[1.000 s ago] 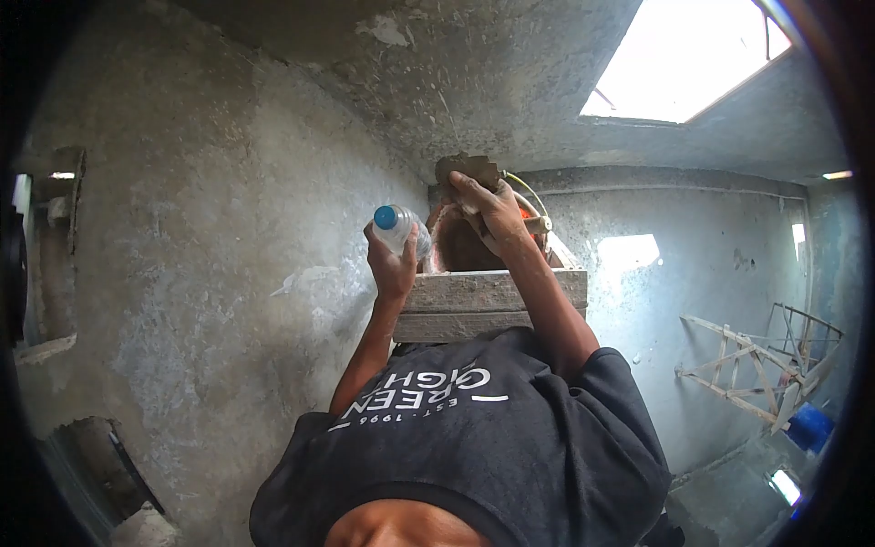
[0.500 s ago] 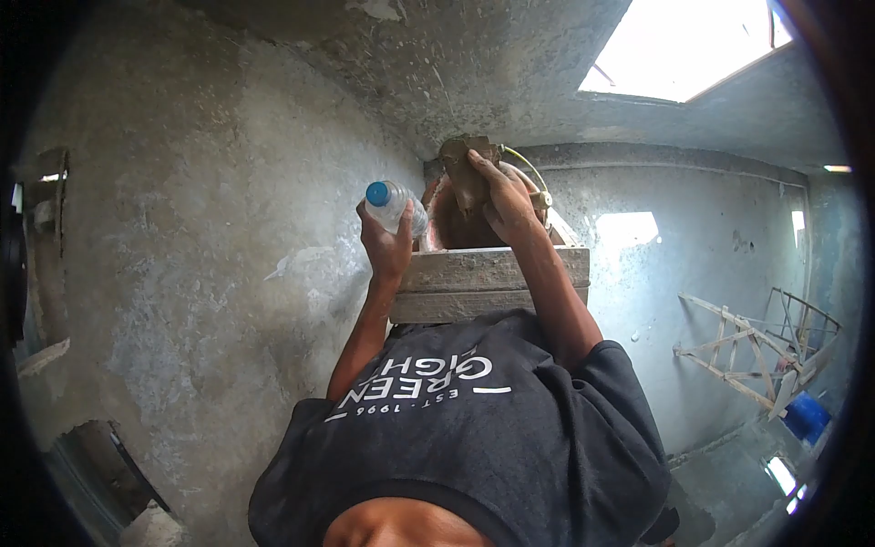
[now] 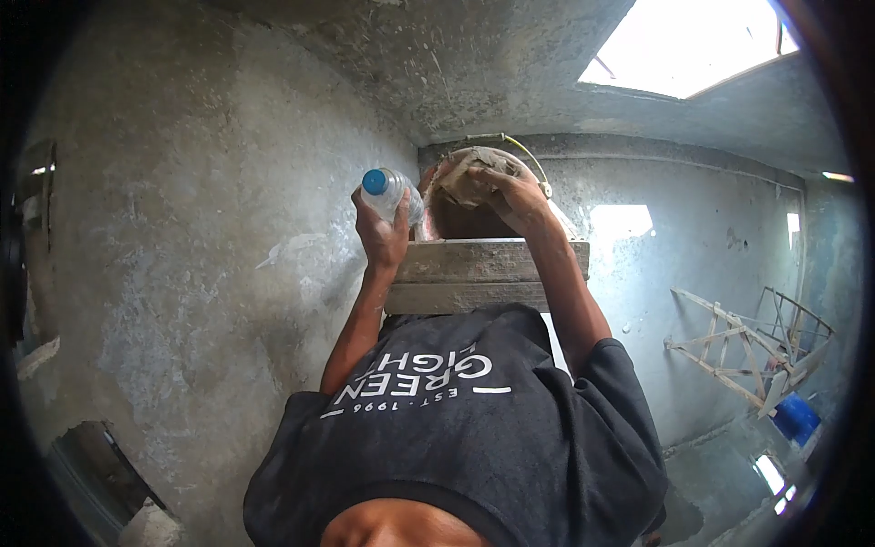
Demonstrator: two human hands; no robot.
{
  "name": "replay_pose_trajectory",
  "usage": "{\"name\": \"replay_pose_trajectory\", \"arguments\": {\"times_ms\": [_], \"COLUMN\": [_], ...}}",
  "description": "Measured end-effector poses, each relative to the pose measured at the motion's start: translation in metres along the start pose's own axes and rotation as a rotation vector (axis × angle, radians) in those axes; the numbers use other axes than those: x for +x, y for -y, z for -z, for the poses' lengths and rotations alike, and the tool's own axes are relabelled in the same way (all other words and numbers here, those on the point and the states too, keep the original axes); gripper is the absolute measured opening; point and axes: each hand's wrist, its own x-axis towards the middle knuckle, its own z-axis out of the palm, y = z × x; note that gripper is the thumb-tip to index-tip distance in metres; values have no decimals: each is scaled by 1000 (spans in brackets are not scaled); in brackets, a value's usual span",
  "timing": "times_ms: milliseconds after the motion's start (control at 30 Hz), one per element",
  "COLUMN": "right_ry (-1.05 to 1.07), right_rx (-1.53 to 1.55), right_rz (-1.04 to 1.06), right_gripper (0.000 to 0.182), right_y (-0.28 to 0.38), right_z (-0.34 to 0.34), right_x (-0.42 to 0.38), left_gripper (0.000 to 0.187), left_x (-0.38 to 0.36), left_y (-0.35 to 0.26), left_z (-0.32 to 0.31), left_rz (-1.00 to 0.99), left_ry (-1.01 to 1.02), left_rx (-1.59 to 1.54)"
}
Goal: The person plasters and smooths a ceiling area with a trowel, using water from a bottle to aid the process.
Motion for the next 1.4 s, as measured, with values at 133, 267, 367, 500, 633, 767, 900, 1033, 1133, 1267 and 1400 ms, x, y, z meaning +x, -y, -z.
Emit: {"name": "replay_pose_trajectory", "arguments": {"times_ms": [133, 267, 367, 500, 633, 767, 900, 1033, 1133, 1267, 1400], "right_ry": [17, -41, -8, 85, 510, 499, 582, 627, 662, 706, 649], "right_rx": [-32, -179, -323, -422, -1114, -1027, -1768, -2095, -1949, -1844, -1650], "right_rz": [-49, -80, -133, -118, 147, 71, 904, 1184, 932, 556, 265], "right_gripper": [41, 47, 48, 44, 32, 17, 9, 25, 35, 38, 35], "right_y": [-2, -17, -13, -45, -71, -129, -208, -226, -220, -216, -250], "right_z": [8, 26, 29, 65, 84, 103, 155, 177, 166, 141, 166], "right_x": [6, 23, 30, 70, 98, 127, 165, 150, 137, 126, 134], "left_gripper": [65, 68, 66, 64, 65, 65, 70, 70, 70, 66, 64], "left_x": [-2, -5, -4, -1, 0, -2, 0, 1, 1, 1, 2], "left_y": [3, 5, 0, -6, -7, -7, -11, -11, -10, -7, -9], "left_z": [-1, -2, 0, 4, 5, 5, 3, 3, 3, 3, 3], "left_rz": [9, -44, 18, -61, -92, -97, -88, -36, -57, -64, -63], "left_ry": [23, -2, 20, 1, 41, 68, 52, 71, 65, 65, 62], "left_rx": [25, 94, 61, 182, 206, 240, 245, 261, 274, 266, 255]}}
